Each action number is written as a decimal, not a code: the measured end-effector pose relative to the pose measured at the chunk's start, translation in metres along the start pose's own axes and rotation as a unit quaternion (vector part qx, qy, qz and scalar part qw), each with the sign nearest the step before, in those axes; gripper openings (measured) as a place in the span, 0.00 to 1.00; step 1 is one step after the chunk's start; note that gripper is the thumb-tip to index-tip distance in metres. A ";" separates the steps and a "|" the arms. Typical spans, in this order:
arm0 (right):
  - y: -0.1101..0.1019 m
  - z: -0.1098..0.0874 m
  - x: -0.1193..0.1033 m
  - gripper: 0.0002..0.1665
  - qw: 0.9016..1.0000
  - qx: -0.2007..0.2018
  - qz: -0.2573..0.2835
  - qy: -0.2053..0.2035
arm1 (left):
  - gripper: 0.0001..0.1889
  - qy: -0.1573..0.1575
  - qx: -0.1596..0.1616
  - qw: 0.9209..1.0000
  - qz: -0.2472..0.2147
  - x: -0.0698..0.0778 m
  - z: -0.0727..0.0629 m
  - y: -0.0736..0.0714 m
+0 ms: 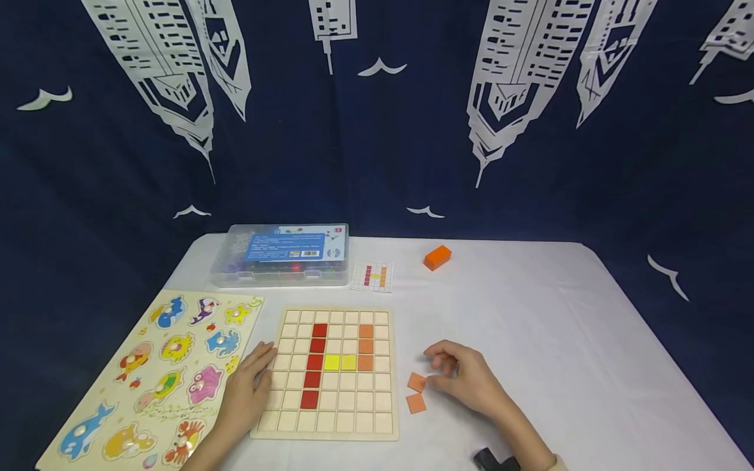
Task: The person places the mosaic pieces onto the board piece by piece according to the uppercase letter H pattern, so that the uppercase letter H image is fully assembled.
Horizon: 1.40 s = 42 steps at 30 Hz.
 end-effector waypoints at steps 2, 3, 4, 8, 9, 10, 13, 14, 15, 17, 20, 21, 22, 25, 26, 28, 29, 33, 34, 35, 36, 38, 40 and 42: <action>0.004 0.001 0.007 0.20 1.000 -0.010 0.001 0.005 | 0.21 -0.001 0.000 1.000 -0.001 0.000 0.000 0.000; 0.006 0.001 0.010 0.21 1.000 -0.018 0.000 0.009 | 0.20 -0.001 0.000 1.000 -0.002 0.000 0.000 0.000; 0.009 0.001 0.012 0.21 1.000 -0.026 -0.003 0.009 | 0.20 0.000 0.000 1.000 -0.002 0.000 0.000 0.000; 0.018 0.000 0.016 0.22 0.999 -0.049 -0.012 0.000 | 0.20 0.000 0.002 1.000 -0.003 0.000 -0.001 -0.001; 0.019 0.000 0.015 0.22 0.999 -0.050 -0.015 -0.003 | 0.20 0.000 0.002 1.000 -0.003 0.000 -0.001 -0.001; 0.019 -0.001 0.015 0.22 0.999 -0.050 -0.016 -0.005 | 0.20 0.000 0.002 1.000 -0.002 0.000 -0.001 -0.001; 0.021 -0.002 0.013 0.21 0.999 -0.048 -0.022 -0.011 | 0.20 -0.001 0.003 1.000 0.001 0.000 -0.001 -0.001; 0.021 -0.002 0.013 0.21 0.998 -0.047 -0.026 -0.012 | 0.20 -0.001 0.003 1.000 0.002 0.000 -0.001 -0.001; 0.021 -0.002 0.012 0.21 0.998 -0.045 -0.032 -0.010 | 0.20 -0.001 0.004 1.000 0.002 0.000 -0.001 -0.001; 0.022 -0.003 0.012 0.21 0.998 -0.043 -0.040 -0.009 | 0.20 0.001 0.004 1.000 0.002 0.000 -0.001 -0.001; 0.022 -0.003 0.012 0.20 0.998 -0.040 -0.045 -0.005 | 0.20 0.003 0.004 1.000 0.002 0.001 -0.001 -0.001; 0.022 -0.003 0.012 0.20 0.998 -0.039 -0.046 -0.005 | 0.20 0.003 0.004 1.000 0.002 0.001 -0.001 -0.001; 0.022 -0.003 0.011 0.20 0.998 -0.038 -0.046 -0.005 | 0.20 0.004 0.003 1.000 0.002 0.001 -0.001 -0.001; 0.022 -0.004 0.012 0.20 0.998 -0.034 -0.047 -0.007 | 0.20 0.004 0.002 1.000 0.001 0.001 -0.001 -0.001; 0.022 -0.004 0.012 0.20 0.998 -0.031 -0.049 -0.007 | 0.20 0.004 0.001 1.000 0.000 0.001 0.000 -0.001; 0.021 -0.004 0.012 0.19 0.998 -0.025 -0.057 -0.008 | 0.20 0.002 0.000 1.000 -0.001 0.001 0.000 0.000; 0.021 -0.003 0.012 0.19 0.998 -0.021 -0.061 -0.009 | 0.20 0.002 -0.001 1.000 -0.002 0.001 0.000 0.000; 0.021 -0.004 0.010 0.17 0.997 -0.003 -0.076 -0.015 | 0.20 -0.002 -0.002 1.000 -0.002 0.000 0.000 0.000; 0.020 -0.004 0.009 0.17 0.997 0.001 -0.078 -0.016 | 0.20 -0.002 -0.002 1.000 -0.002 0.000 0.000 0.000; 0.020 -0.004 0.009 0.16 0.997 0.006 -0.080 -0.018 | 0.20 -0.003 -0.002 1.000 -0.002 0.000 0.000 0.000; 0.020 -0.004 0.009 0.16 0.996 0.010 -0.082 -0.018 | 0.20 -0.003 -0.002 1.000 -0.003 0.000 0.000 0.000; 0.020 -0.004 0.009 0.16 0.996 0.017 -0.084 -0.017 | 0.20 -0.002 -0.002 1.000 -0.003 0.001 0.000 0.000; 0.020 -0.004 0.009 0.15 0.996 0.022 -0.085 -0.014 | 0.20 -0.002 -0.001 1.000 -0.003 0.001 0.000 0.000; 0.020 -0.004 0.009 0.15 0.996 0.024 -0.083 -0.009 | 0.20 -0.001 -0.002 1.000 -0.003 0.001 0.000 0.000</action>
Point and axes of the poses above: each hand's wrist, its own z-axis towards the middle knuckle, its own y-axis out of the palm, x = y × z, the point moved 10 cm from there along z, towards the middle knuckle, and after that the axes turned 12 degrees about y, right-handed, at the moved point
